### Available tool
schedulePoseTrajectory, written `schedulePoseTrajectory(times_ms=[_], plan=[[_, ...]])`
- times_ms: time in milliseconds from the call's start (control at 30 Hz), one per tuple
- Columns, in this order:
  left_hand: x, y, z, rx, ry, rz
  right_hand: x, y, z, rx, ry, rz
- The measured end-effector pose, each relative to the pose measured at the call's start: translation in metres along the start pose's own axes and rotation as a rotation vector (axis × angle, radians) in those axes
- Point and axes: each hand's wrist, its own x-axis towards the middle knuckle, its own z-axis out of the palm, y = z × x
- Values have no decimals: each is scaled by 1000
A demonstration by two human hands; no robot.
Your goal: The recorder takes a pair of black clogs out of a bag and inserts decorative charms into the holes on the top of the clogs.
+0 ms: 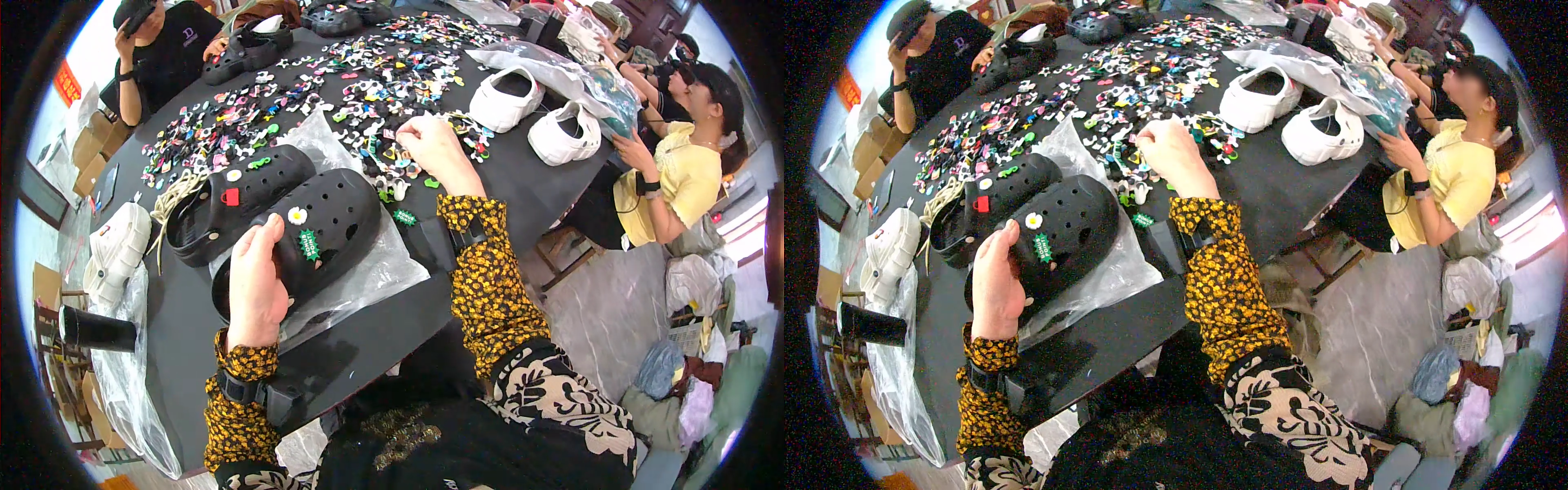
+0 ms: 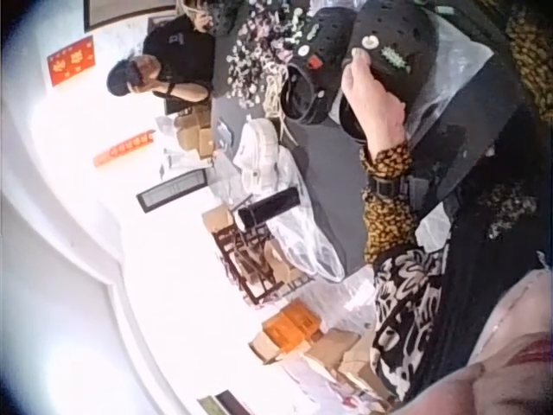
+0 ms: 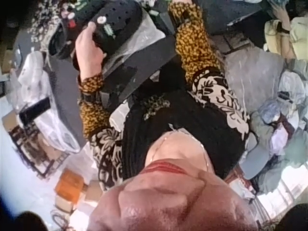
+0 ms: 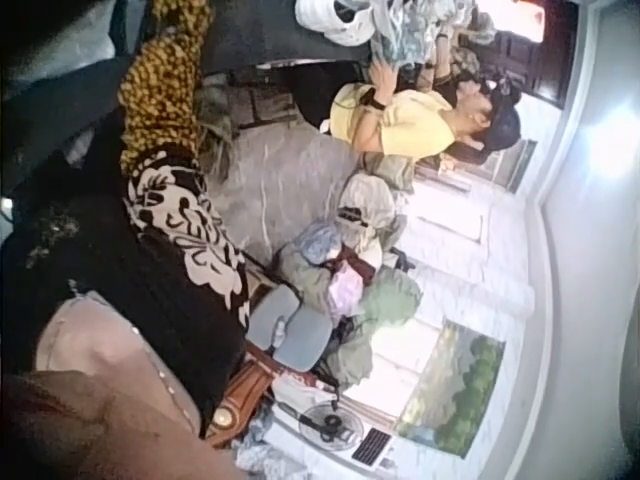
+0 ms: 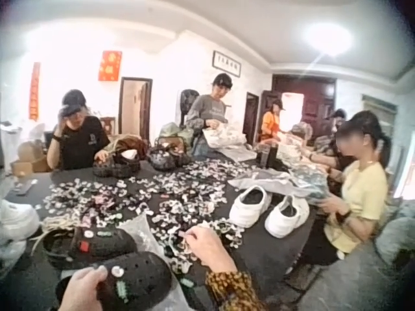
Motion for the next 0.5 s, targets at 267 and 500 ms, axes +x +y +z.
schedulePoseTrajectory(times_ms=[267,500], plan=[[-11,12,16,-61,-43,-116,-6,-25,-5,98,-172,-34],[-10,13,14,-82,-30,-105,-21,-38,-21,-140,-486,-339]])
